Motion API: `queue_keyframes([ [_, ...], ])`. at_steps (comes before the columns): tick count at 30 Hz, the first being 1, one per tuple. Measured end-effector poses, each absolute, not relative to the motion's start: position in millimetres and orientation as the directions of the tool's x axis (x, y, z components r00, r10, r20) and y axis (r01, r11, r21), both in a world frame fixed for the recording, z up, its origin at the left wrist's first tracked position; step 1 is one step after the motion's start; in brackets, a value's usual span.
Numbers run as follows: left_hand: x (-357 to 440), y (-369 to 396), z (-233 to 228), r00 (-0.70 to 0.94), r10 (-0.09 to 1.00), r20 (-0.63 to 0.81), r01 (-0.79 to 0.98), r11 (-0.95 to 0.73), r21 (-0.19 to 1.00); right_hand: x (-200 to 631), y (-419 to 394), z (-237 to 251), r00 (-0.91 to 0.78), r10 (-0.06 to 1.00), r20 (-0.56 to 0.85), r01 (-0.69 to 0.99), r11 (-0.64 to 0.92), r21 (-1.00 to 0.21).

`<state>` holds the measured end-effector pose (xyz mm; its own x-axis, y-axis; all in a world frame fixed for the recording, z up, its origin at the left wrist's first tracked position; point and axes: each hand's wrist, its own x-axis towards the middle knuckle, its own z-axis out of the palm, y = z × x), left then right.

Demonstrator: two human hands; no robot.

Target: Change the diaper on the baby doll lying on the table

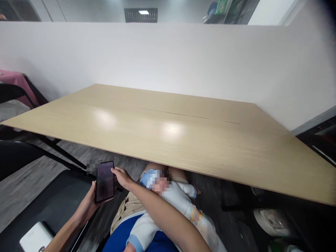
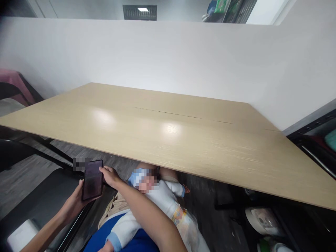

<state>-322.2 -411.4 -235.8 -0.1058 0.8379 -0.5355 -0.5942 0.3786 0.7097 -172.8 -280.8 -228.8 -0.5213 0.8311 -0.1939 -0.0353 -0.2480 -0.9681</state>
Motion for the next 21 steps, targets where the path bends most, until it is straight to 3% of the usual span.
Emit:
queue_keyframes([
  [7, -325.5, -415.0, -223.6, -0.018, 0.882, -0.471, -0.629, 0.356, 0.691, -152.1, -280.6, -191.9, -0.318, 0.885, -0.339, 0.059, -0.339, -0.939],
  [16, -324.4, -414.1, -212.2, 0.032, 0.902, -0.431, -0.539, 0.379, 0.752, 31.8, -338.9, -96.8, -0.537, 0.815, -0.219, -0.006, -0.263, -0.965],
  [18, -322.2, -415.1, -211.0, 0.027, 0.893, -0.449, -0.530, 0.393, 0.751, 72.3, -358.4, -78.7, -0.445, 0.881, -0.159, 0.019, -0.169, -0.986],
  [21, -320.6, -417.3, -210.0, 0.009, 0.884, -0.467, -0.516, 0.404, 0.756, 118.1, -383.1, -72.3, -0.280, 0.946, -0.165, 0.077, -0.149, -0.986],
])
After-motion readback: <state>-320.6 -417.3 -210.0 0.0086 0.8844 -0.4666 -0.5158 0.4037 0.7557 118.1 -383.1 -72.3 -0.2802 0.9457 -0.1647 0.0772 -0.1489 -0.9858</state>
